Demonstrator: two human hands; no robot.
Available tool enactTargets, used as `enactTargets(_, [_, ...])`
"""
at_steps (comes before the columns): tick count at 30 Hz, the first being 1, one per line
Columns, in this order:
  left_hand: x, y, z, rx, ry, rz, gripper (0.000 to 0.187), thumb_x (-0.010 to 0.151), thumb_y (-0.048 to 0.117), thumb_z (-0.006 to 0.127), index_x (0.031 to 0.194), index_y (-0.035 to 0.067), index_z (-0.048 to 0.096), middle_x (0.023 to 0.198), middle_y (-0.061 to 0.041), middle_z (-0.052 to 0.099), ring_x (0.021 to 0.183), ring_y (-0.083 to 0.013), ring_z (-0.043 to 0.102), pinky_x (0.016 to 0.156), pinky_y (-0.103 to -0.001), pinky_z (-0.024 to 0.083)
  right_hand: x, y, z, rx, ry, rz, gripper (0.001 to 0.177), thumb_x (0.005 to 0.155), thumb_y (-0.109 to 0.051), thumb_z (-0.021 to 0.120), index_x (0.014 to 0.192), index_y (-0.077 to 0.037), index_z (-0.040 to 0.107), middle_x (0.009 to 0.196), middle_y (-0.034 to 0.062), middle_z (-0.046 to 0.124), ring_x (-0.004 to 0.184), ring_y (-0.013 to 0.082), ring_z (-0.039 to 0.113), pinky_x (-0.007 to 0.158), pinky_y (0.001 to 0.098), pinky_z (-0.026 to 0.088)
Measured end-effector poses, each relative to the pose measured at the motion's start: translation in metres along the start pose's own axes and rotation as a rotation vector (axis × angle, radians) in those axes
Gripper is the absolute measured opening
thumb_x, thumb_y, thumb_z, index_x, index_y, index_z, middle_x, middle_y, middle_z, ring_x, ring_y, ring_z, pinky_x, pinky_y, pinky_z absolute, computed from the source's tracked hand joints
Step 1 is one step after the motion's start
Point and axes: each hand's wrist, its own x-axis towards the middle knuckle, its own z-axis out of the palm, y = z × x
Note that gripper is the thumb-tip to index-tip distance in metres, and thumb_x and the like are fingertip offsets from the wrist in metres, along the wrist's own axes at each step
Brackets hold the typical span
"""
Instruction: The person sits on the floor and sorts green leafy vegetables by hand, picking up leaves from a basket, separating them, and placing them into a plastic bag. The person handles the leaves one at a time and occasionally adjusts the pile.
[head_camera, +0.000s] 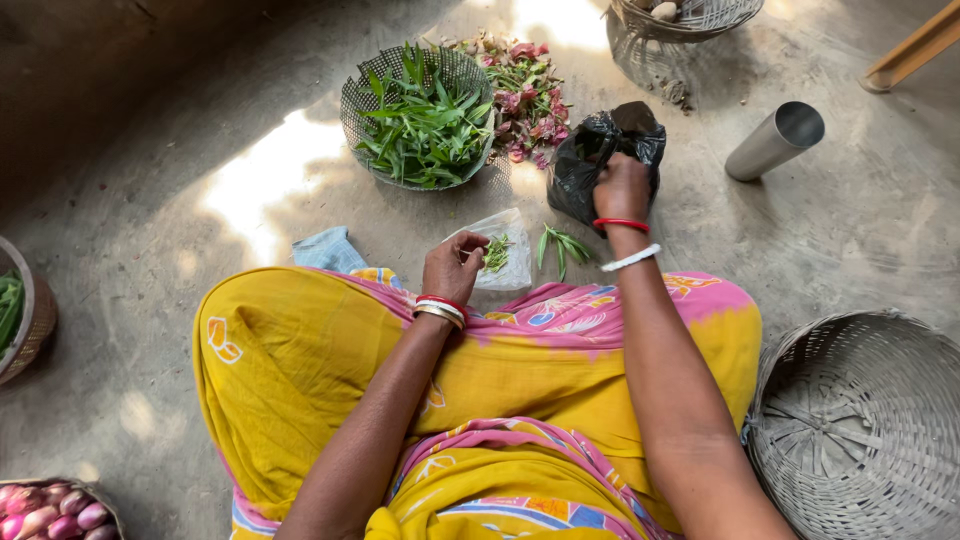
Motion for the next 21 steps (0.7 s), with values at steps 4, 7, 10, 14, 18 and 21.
enactTargets(4, [0.003, -0.005, 0.004, -0.083, 0.014, -0.002, 0.015, 0.092, 0.001, 0.064, 0.103, 0.003, 0.074, 0.09, -0.007, 0.079, 0.079, -0.0118, 0.076, 0.074, -0.026, 0.06, 0.005, 0.003, 0.021, -0.154, 0.202, -0.341, 0.024, 0.095, -0.024, 0.072, 0.113, -0.007, 0.073, 0.112, 0.0233, 0.069, 0.105, 0.043, 0.063, 0.092, 0.0493, 0.051])
enactTargets(7, [0.007, -0.01, 0.007, -0.109, 0.018, -0.025, 0.015, 0.092, 0.0, 0.063, 0.102, 0.003, 0.074, 0.089, -0.007, 0.078, 0.076, -0.0124, 0.075, 0.072, -0.026, 0.059, 0.001, -0.004, 0.013, -0.166, 0.393, -0.45, 0.022, 0.085, -0.014, 0.073, 0.103, -0.003, 0.071, 0.104, 0.0228, 0.068, 0.096, 0.0435, 0.065, 0.083, 0.0495, 0.052])
enactTargets(10, [0.01, -0.013, 0.009, -0.136, 0.011, -0.042, 0.015, 0.093, -0.001, 0.063, 0.102, 0.003, 0.074, 0.088, -0.006, 0.078, 0.076, -0.0122, 0.074, 0.072, -0.025, 0.059, -0.024, -0.024, -0.011, -0.122, 0.484, -0.253, 0.012, 0.081, -0.002, 0.068, 0.093, -0.002, 0.068, 0.101, 0.0193, 0.068, 0.094, 0.04, 0.066, 0.08, 0.0471, 0.053])
enactTargets(14, [0.011, -0.013, 0.007, -0.134, 0.01, -0.062, 0.014, 0.093, -0.001, 0.063, 0.101, 0.003, 0.074, 0.089, -0.006, 0.078, 0.077, -0.0113, 0.074, 0.073, -0.025, 0.06, -0.066, -0.053, -0.043, 0.086, 0.397, -0.309, 0.012, 0.086, 0.003, 0.065, 0.08, -0.007, 0.068, 0.088, 0.0123, 0.07, 0.081, 0.0316, 0.07, 0.074, 0.0435, 0.055])
enactTargets(18, [0.009, -0.01, 0.007, -0.158, 0.013, -0.059, 0.015, 0.093, -0.001, 0.062, 0.102, 0.003, 0.074, 0.089, -0.006, 0.078, 0.077, -0.0115, 0.074, 0.073, -0.025, 0.06, -0.096, -0.063, -0.03, -0.052, -0.001, -0.376, 0.024, 0.088, -0.001, 0.062, 0.074, -0.015, 0.075, 0.083, 0.007, 0.075, 0.069, 0.0273, 0.073, 0.071, 0.0416, 0.06])
enactTargets(21, [0.007, -0.009, 0.005, -0.167, 0.018, -0.034, 0.014, 0.093, -0.001, 0.063, 0.101, 0.003, 0.074, 0.089, -0.006, 0.078, 0.08, -0.0105, 0.075, 0.074, -0.025, 0.062, -0.099, -0.049, 0.001, -0.347, -0.112, -0.39, 0.013, 0.082, -0.004, 0.066, 0.083, -0.011, 0.077, 0.09, 0.0146, 0.075, 0.08, 0.036, 0.073, 0.075, 0.047, 0.059])
